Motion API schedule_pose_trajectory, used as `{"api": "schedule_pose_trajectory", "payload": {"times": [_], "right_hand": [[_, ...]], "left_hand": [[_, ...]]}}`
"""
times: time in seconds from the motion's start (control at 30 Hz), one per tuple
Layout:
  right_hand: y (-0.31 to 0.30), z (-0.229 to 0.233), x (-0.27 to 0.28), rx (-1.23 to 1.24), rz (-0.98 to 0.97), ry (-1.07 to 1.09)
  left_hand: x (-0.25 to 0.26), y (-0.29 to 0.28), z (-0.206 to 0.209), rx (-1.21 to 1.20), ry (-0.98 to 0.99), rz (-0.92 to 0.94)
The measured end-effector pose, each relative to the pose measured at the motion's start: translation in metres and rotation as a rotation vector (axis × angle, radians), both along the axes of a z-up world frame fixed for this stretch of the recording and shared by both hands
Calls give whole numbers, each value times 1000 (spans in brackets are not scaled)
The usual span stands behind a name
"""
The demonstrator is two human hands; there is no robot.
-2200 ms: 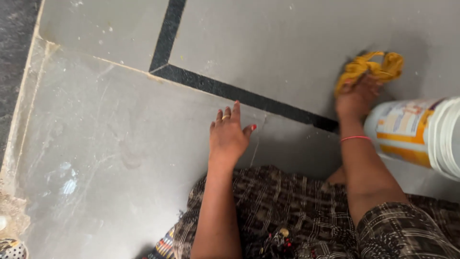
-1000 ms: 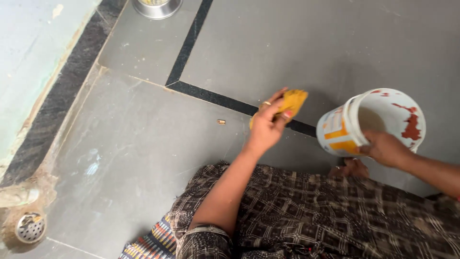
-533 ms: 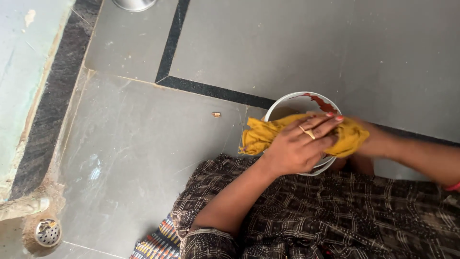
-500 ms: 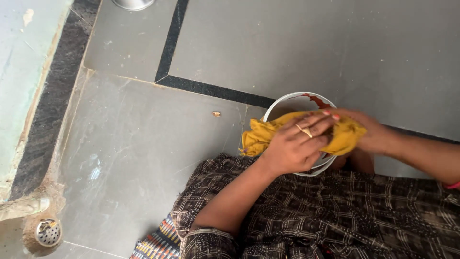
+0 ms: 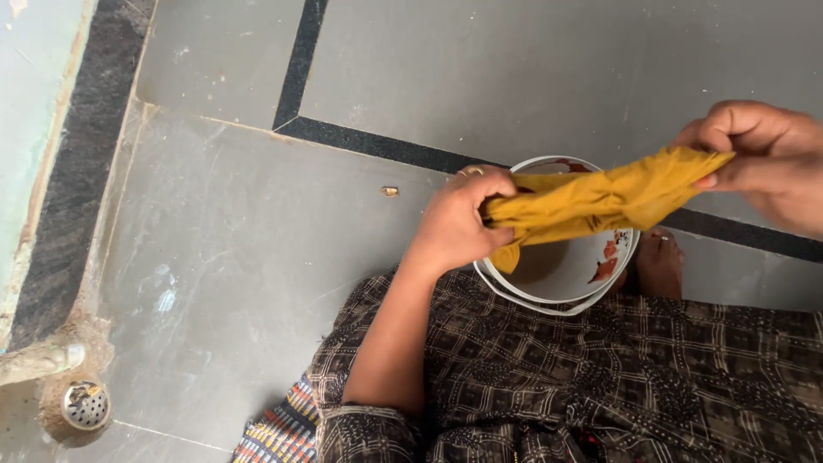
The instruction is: Scrubbing and mopping a stone floor using a cloth and bucket.
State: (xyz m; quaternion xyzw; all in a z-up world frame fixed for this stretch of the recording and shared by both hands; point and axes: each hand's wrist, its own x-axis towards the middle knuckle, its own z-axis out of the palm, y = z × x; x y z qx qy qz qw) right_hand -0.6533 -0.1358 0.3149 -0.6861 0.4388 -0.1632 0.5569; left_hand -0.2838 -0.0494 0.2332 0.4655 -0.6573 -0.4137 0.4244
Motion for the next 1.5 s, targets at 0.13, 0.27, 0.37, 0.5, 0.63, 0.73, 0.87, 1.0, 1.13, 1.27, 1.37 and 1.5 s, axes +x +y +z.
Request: {"api": "schedule_pose_trajectory", "payload": {"times": [0.13, 0.27, 0.37, 0.5, 0.63, 0.73, 0.87, 1.0, 1.13, 1.27, 1.37, 1.5], "right_hand": [[21, 21, 61, -145, -33, 164], [25, 5, 77, -259, 61, 315], [26, 6, 112, -275, 208, 658], [18, -36, 113, -631, 745, 1077], [12, -57, 131, -1074, 1067, 966], [24, -57, 158, -1040, 1212, 1025], [31, -135, 158, -765, 1259, 1044], [23, -230, 132, -172, 1018, 1279], [22, -252, 129, -613, 1311, 1305], [23, -203, 158, -415, 879, 1353], [13, -225, 138, -260, 753, 1069], [7, -147, 183, -90, 811, 1218]], "left_hand": [[5, -2, 9, 19, 372, -332], [-6, -6, -14, -164, 328, -285], [-10, -15, -43, -272, 103, 58], [-15, -25, -69, 116, 224, 105], [-28, -21, -76, 478, 528, -86], [-34, -24, -102, 406, 684, -47], [-43, -29, -131, 350, 904, -17], [-45, -21, -107, 368, 758, -57], [-38, -9, -91, 250, 563, -82], [-35, 2, -83, 182, 574, -89], [-39, 8, -82, 159, 593, -50], [-36, 1, -100, 246, 842, 64]]}}
